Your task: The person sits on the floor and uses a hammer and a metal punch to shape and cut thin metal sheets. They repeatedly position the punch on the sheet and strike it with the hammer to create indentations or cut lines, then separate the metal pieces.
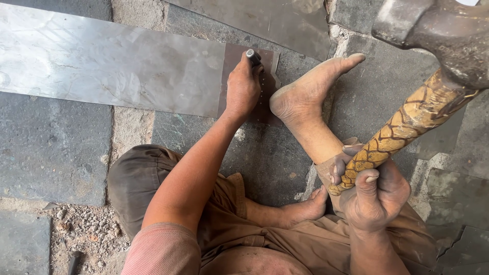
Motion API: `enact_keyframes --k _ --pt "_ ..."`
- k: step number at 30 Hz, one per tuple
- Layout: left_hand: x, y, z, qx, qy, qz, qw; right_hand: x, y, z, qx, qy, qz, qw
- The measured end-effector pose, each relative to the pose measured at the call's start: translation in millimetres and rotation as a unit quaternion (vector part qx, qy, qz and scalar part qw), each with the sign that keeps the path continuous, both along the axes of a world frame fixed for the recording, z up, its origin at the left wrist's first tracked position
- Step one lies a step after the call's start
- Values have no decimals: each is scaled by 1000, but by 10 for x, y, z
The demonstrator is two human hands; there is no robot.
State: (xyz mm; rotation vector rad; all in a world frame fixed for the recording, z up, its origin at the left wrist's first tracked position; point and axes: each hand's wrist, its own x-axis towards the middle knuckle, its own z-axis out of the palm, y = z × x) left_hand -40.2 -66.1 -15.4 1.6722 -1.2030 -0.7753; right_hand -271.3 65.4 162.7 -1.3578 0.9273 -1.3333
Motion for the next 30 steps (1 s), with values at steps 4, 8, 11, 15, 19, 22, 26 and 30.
enact_keyframes --k 4,8,11,15,19,22,26,30 --pt "-67 -37 -90 -19 -89 -25 996 20 9 -17 -13 19 -2 1000" --pt "-127 -23 -177 -45 -150 -51 986 42 -19 -54 -1 97 -18 995" --pt "-141 6 -185 -52 -163 -68 983 115 -179 -219 62 271 -45 959" --pt "-131 -11 -144 -52 -162 -65 983 135 -386 -452 180 501 -43 845" --pt "-26 -136 -106 -49 -92 -28 994 82 -271 -452 198 349 -50 915" --pt "58 -263 -66 -37 -31 9 999 56 -193 -356 212 266 -55 939" --pt "144 -441 -15 -68 33 2 997 78 -162 -239 201 174 -53 962" --pt "141 -451 -6 -64 53 6 997 88 -162 -111 133 136 -38 981"
